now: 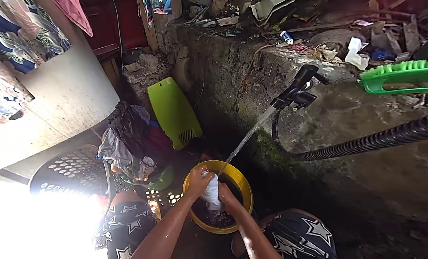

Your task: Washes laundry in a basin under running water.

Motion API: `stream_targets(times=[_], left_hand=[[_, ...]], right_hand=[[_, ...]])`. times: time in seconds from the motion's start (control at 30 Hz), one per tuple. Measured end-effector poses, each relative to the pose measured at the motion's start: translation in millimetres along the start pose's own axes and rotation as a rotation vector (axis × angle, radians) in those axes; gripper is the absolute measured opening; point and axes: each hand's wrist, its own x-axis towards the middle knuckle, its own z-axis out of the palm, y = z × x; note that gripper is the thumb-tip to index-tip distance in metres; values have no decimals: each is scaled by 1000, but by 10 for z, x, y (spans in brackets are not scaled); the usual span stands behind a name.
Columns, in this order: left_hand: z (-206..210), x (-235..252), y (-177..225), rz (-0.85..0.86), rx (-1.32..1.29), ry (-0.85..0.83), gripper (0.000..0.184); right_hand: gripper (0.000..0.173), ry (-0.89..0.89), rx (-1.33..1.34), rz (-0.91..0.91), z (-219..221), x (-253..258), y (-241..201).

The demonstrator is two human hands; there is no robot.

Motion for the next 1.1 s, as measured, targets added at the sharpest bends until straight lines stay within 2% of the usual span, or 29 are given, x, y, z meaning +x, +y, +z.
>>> stream_targets(times=[0.1, 0.17, 0.23, 0.3, 0.37, 0.43, 0.5, 0.57, 0.63, 0.7, 0.77, 0.83, 0.93, 1.0, 1.1], left_hand=[[-171, -23, -71, -336, 27, -250, 35], [-204, -75, -206, -527, 108, -350, 42], [-185, -122, -400, -572, 265, -415, 43], [-94, -160, -523, -515, 501, -546, 43], [65, -237, -564, -463, 758, -720, 44], [253, -400, -565, -486, 966, -837, 46], [426, -515, -560, -508, 1118, -925, 39], [486, -481, -580, -492, 1105, -985, 33], [375, -378, -717, -510, 856, -924, 42], [169, -304, -739, -501, 516, -671, 44], [-7, -261, -420, -432, 190, -434, 30], [-115, -208, 77, -347, -84, -290, 19], [-184, -85, 751, -140, -344, -135, 31], [-247, 2, 1151, -1, -478, -68, 35], [-382, 129, 1627, 170, -640, -19, 34]], right_hand=[[46, 160, -442, -62, -400, 62, -163], [48, 287, -610, -72, -654, 18, -273], [46, 447, -624, -105, -803, 25, -254], [49, 518, -551, -128, -850, 70, -173], [51, 479, -569, -114, -786, 97, -129], [47, 358, -700, -38, -687, 100, -106], [44, 149, -835, 59, -646, 168, -36], [45, -93, -936, 120, -650, 293, 111], [51, -284, -1059, 164, -652, 404, 290], [64, -362, -1161, 215, -610, 456, 374], [78, -337, -1176, 260, -552, 401, 348], [94, -321, -1133, 250, -540, 357, 314], [106, -328, -1039, 204, -536, 321, 271], [98, -341, -877, 158, -527, 242, 215], [63, -367, -665, 20, -526, 192, 173]])
